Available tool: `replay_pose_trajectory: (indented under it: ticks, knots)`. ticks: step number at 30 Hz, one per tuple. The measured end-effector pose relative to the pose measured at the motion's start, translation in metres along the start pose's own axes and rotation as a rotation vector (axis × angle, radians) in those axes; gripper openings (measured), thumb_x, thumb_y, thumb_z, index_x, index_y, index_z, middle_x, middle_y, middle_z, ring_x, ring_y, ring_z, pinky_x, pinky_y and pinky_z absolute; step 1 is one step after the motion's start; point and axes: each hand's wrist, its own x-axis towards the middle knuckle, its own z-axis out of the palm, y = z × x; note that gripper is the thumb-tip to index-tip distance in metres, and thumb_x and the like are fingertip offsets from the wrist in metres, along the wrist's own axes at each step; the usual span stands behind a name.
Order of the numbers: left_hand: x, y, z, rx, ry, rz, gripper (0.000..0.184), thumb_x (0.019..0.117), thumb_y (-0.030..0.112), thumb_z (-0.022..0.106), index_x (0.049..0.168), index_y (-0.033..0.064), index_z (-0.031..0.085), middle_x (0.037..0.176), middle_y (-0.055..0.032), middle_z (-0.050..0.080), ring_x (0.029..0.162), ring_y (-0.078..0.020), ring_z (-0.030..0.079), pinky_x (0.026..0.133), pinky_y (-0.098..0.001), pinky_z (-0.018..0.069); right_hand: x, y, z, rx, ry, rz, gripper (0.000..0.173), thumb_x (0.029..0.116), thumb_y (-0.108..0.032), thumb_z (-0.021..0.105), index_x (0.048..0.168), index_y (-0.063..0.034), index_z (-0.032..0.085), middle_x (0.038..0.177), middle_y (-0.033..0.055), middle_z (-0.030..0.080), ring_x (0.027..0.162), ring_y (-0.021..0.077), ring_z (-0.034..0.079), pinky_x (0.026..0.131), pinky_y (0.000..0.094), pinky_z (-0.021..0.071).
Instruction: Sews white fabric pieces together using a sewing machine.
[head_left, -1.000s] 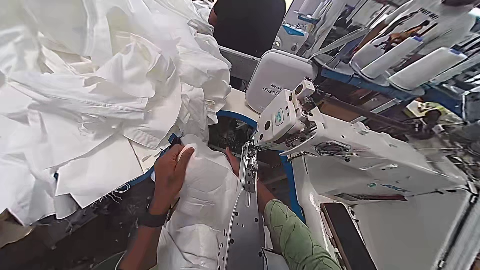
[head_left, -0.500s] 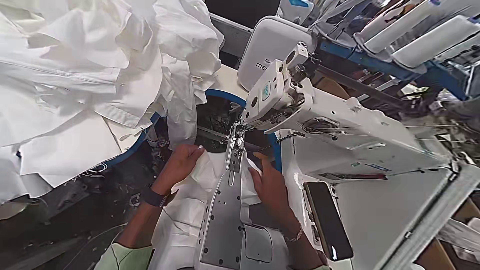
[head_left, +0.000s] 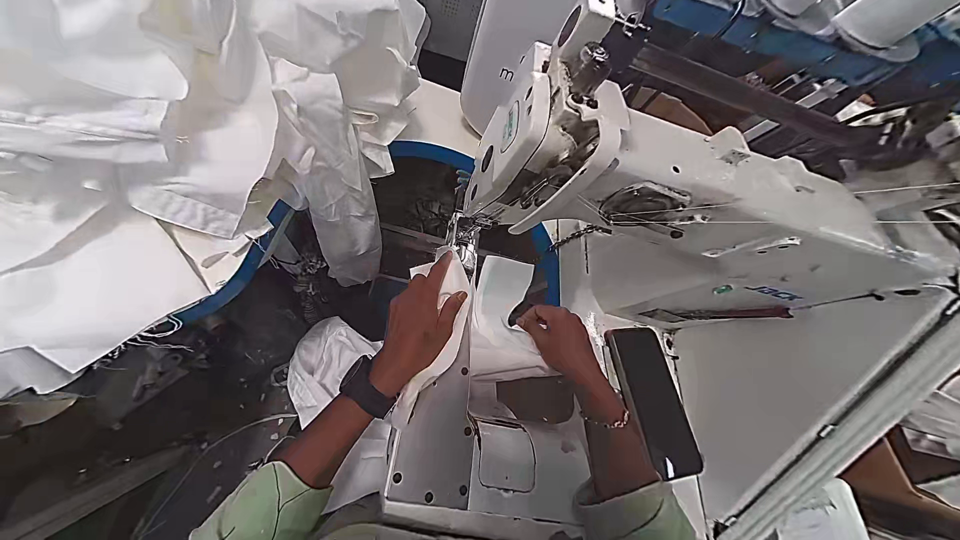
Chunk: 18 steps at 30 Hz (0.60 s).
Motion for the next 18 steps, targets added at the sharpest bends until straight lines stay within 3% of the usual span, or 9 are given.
replay_pose_trajectory:
  ticks: [1, 3, 6, 8, 9, 12, 14, 16, 18]
  knots:
    - [0.000, -0.002, -0.003, 0.006, -0.039, -0.002, 0.059, 0.1049, 0.037, 0.053, 0.157, 0.0106, 0.043, 0.104, -0.0246, 0.069, 0.091, -0.0409, 0.068, 0.081, -0.0579, 0.0521, 0.005, -0.001, -0.002, -0.009, -0.008, 0.015, 0.027, 0.1058, -0.016, 0.055, 0.110, 0.0059, 0.070, 0.102, 0.0247, 0.070, 0.101, 0.0384, 0.066, 0.091, 0.0563, 0.0468]
    - [0.005, -0.005, -0.004, 0.012, -0.099, 0.013, 0.064, 0.1056, 0.042, 0.050, 0.161, 0.0137, 0.035, 0.094, -0.0214, 0.070, 0.086, -0.0406, 0.068, 0.078, -0.0583, 0.0518, 0.006, -0.022, -0.002, -0.003, 0.143, -0.109, 0.029, 0.1070, -0.016, 0.051, 0.100, 0.0053, 0.070, 0.087, 0.0215, 0.068, 0.086, 0.0351, 0.066, 0.081, 0.0540, 0.0483]
    - [0.005, -0.004, -0.007, 0.086, -0.161, 0.044, 0.067, 0.1062, 0.046, 0.046, 0.164, 0.0169, 0.028, 0.078, -0.0158, 0.068, 0.077, -0.0386, 0.067, 0.071, -0.0565, 0.0505, 0.003, -0.044, 0.007, 0.092, 0.335, -0.270, 0.027, 0.1016, -0.024, 0.063, 0.097, 0.0015, 0.067, 0.070, 0.0094, 0.060, 0.067, 0.0234, 0.058, 0.067, 0.0459, 0.0446]
    - [0.001, -0.001, -0.014, 0.122, -0.227, 0.017, 0.067, 0.1061, 0.048, 0.044, 0.165, 0.0194, 0.026, 0.084, -0.0177, 0.070, 0.083, -0.0405, 0.067, 0.074, -0.0577, 0.0499, 0.006, -0.030, -0.001, 0.043, 0.180, -0.215, 0.043, 0.0958, -0.033, 0.072, 0.119, 0.0034, 0.065, 0.077, 0.0099, 0.065, 0.070, 0.0242, 0.060, 0.071, 0.0484, 0.0489]
    - [0.002, 0.000, -0.017, 0.109, -0.262, -0.004, 0.069, 0.1057, 0.048, 0.046, 0.165, 0.0198, 0.025, 0.090, -0.0195, 0.071, 0.089, -0.0418, 0.067, 0.078, -0.0591, 0.0497, 0.009, -0.019, -0.003, 0.017, 0.093, -0.194, 0.043, 0.0956, -0.029, 0.072, 0.123, 0.0035, 0.064, 0.080, 0.0108, 0.066, 0.072, 0.0250, 0.060, 0.073, 0.0490, 0.0492]
    - [0.006, -0.003, -0.013, 0.029, -0.178, 0.021, 0.086, 0.0995, 0.049, 0.061, 0.165, 0.0108, 0.020, 0.105, -0.0222, 0.070, 0.091, -0.0405, 0.068, 0.080, -0.0585, 0.0518, 0.006, -0.009, -0.001, -0.011, 0.053, -0.215, 0.027, 0.0962, -0.019, 0.070, 0.115, 0.0005, 0.071, 0.082, 0.0114, 0.069, 0.072, 0.0237, 0.062, 0.073, 0.0461, 0.0493]
    - [0.003, -0.006, -0.008, 0.020, -0.055, 0.120, 0.082, 0.0945, 0.045, 0.069, 0.155, -0.0004, 0.037, 0.122, -0.0253, 0.066, 0.088, -0.0399, 0.071, 0.074, -0.0567, 0.0556, 0.001, -0.017, -0.004, -0.030, 0.017, -0.172, 0.043, 0.0921, -0.032, 0.076, 0.122, -0.0015, 0.070, 0.092, 0.0136, 0.072, 0.083, 0.0269, 0.065, 0.078, 0.0490, 0.0501]
    - [-0.004, -0.011, -0.005, 0.072, -0.018, 0.219, 0.061, 0.0979, 0.046, 0.063, 0.139, 0.0014, 0.059, 0.138, -0.0297, 0.057, 0.095, -0.0427, 0.070, 0.075, -0.0545, 0.0571, 0.000, -0.020, -0.011, -0.099, -0.060, -0.082, 0.038, 0.0938, -0.030, 0.075, 0.118, -0.0005, 0.073, 0.105, 0.0209, 0.073, 0.102, 0.0383, 0.068, 0.090, 0.0588, 0.0494]
    - [-0.012, -0.014, -0.001, 0.185, 0.026, 0.286, 0.048, 0.1042, 0.041, 0.050, 0.137, 0.0088, 0.065, 0.153, -0.0300, 0.044, 0.117, -0.0446, 0.063, 0.087, -0.0545, 0.0550, -0.004, -0.014, -0.008, -0.119, -0.009, -0.113, 0.026, 0.1007, -0.022, 0.065, 0.102, 0.0021, 0.073, 0.093, 0.0216, 0.071, 0.092, 0.0390, 0.067, 0.081, 0.0587, 0.0482]
